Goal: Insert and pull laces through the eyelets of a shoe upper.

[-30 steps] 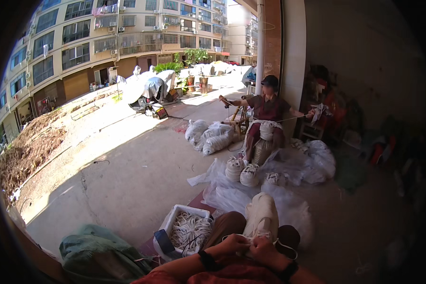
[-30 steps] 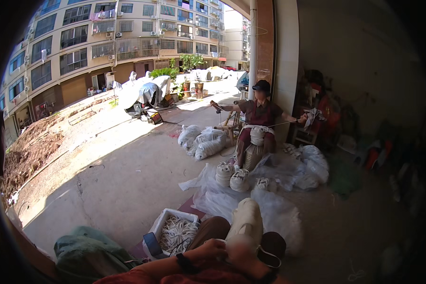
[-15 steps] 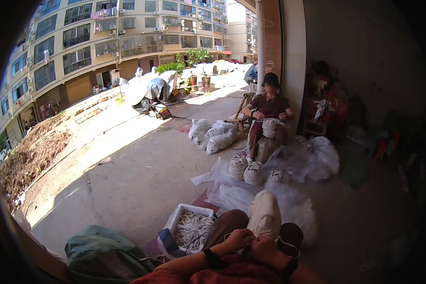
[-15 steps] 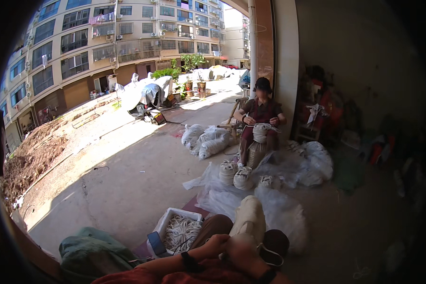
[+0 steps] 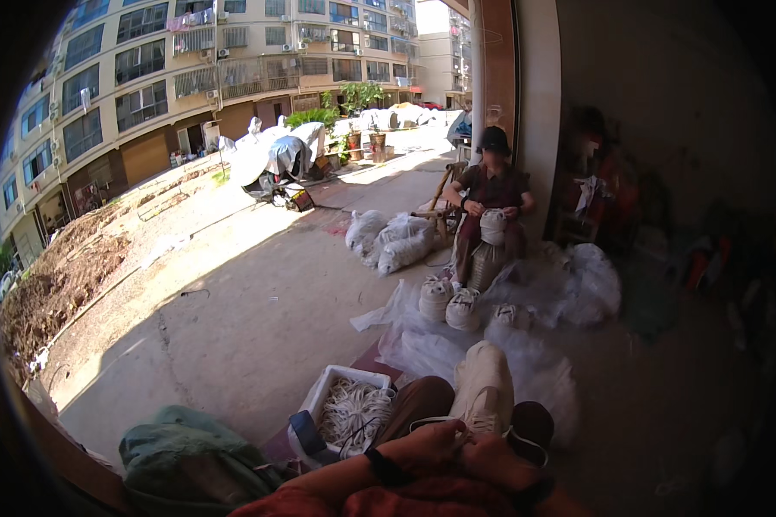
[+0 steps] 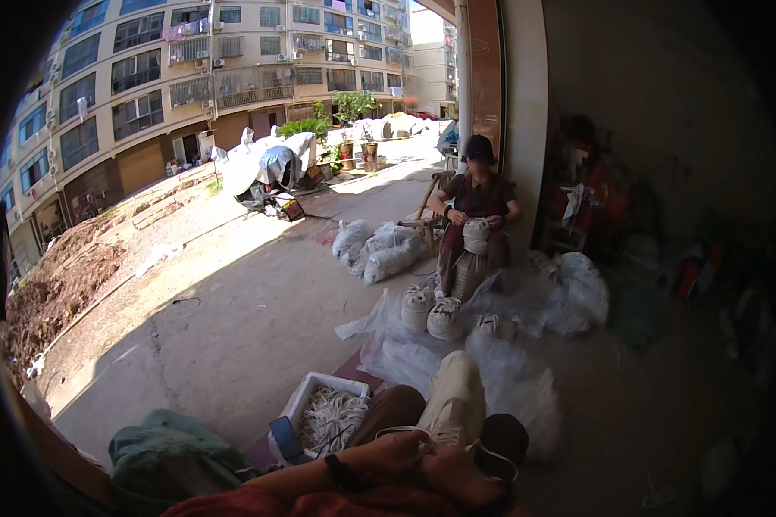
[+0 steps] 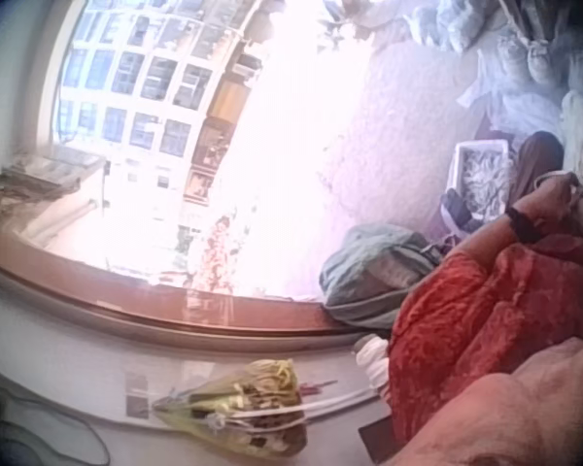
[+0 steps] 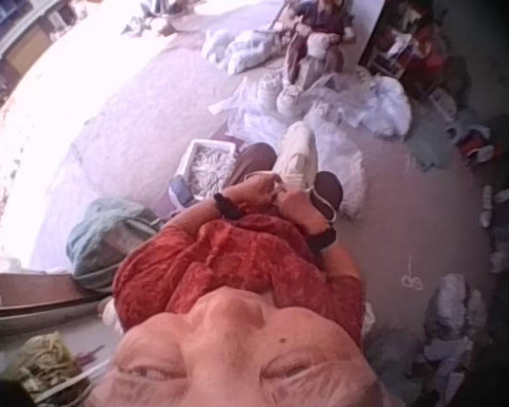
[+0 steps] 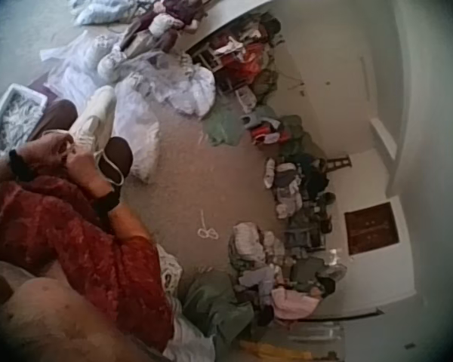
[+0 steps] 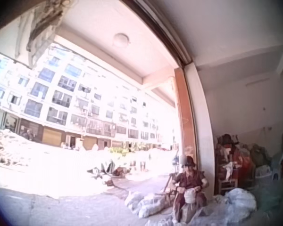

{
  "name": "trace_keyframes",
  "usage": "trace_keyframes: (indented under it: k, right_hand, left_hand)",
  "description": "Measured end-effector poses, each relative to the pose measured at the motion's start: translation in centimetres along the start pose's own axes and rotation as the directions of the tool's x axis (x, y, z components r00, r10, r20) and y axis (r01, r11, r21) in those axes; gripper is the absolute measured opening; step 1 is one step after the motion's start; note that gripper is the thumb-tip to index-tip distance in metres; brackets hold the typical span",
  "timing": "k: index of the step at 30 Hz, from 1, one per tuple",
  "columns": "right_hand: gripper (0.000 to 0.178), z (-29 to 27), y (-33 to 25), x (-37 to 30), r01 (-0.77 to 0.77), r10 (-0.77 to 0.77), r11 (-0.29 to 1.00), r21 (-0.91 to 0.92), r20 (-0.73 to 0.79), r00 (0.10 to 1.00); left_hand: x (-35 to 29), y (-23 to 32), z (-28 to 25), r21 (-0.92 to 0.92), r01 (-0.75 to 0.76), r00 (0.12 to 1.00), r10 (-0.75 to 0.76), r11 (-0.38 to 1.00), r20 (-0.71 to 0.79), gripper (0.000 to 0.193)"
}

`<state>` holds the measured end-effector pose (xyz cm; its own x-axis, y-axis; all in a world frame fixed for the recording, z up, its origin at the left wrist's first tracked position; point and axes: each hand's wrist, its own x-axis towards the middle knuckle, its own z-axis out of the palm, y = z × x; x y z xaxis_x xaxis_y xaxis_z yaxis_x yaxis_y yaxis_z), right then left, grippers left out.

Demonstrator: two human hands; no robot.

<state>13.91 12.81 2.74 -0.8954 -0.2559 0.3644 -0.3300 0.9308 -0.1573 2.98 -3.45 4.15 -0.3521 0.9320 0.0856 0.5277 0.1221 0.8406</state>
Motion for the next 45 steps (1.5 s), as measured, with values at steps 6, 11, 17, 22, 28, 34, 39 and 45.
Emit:
trace_keyframes:
  k: [6,11,17,22,28,34,39,45]
  right_hand:
    - [0.014,-13.4,1.0,-4.3,-0.458,0.099,0.425,0.781,0.463,0.881]
    - [0.011,-12.3,1.4,-7.6,-0.472,0.325,0.113,0.874,0.417,0.849]
    - [0.007,-10.5,0.2,-6.1,-0.168,0.464,-0.039,0.985,0.167,0.870]
    - [0.007,-8.4,-0.5,-8.2,-0.084,0.534,-0.168,0.982,0.163,0.829]
    - [0.002,-7.2,-0.8,-7.9,-0.065,0.611,-0.066,0.996,0.092,0.786]
    - [0.008,-0.2,8.1,-14.0,0.183,0.541,-0.186,0.965,-0.055,0.839]
    - [0.005,-7.7,7.2,-19.8,0.237,0.934,-0.065,0.969,-0.025,0.358]
    - [0.008,-7.2,8.7,-26.8,0.174,0.923,-0.122,0.977,0.048,0.382]
  left_hand:
    - [1.3,-0.6,-0.9,-0.202,-0.022,0.991,-0.006,0.979,-0.136,0.022]
    - [4.9,0.7,-0.8,0.179,-0.219,0.964,0.241,0.959,-0.115,0.005]
    - [5.5,1.2,0.9,0.656,-0.445,0.892,0.372,0.610,0.259,0.017]
    - [6.2,-1.0,5.3,0.661,-0.298,0.952,0.268,0.688,0.150,0.007]
    - [5.0,1.2,4.7,0.645,-0.215,0.976,0.173,0.733,0.129,0.013]
    - [2.2,3.3,0.0,0.752,-0.210,0.975,0.074,0.625,0.210,0.013]
    - [-4.0,1.8,-7.8,0.787,0.316,0.940,-0.284,0.530,-0.187,0.015]
    - [-13.4,-6.3,-12.8,0.693,0.685,0.645,-0.630,0.226,-0.433,0.015]
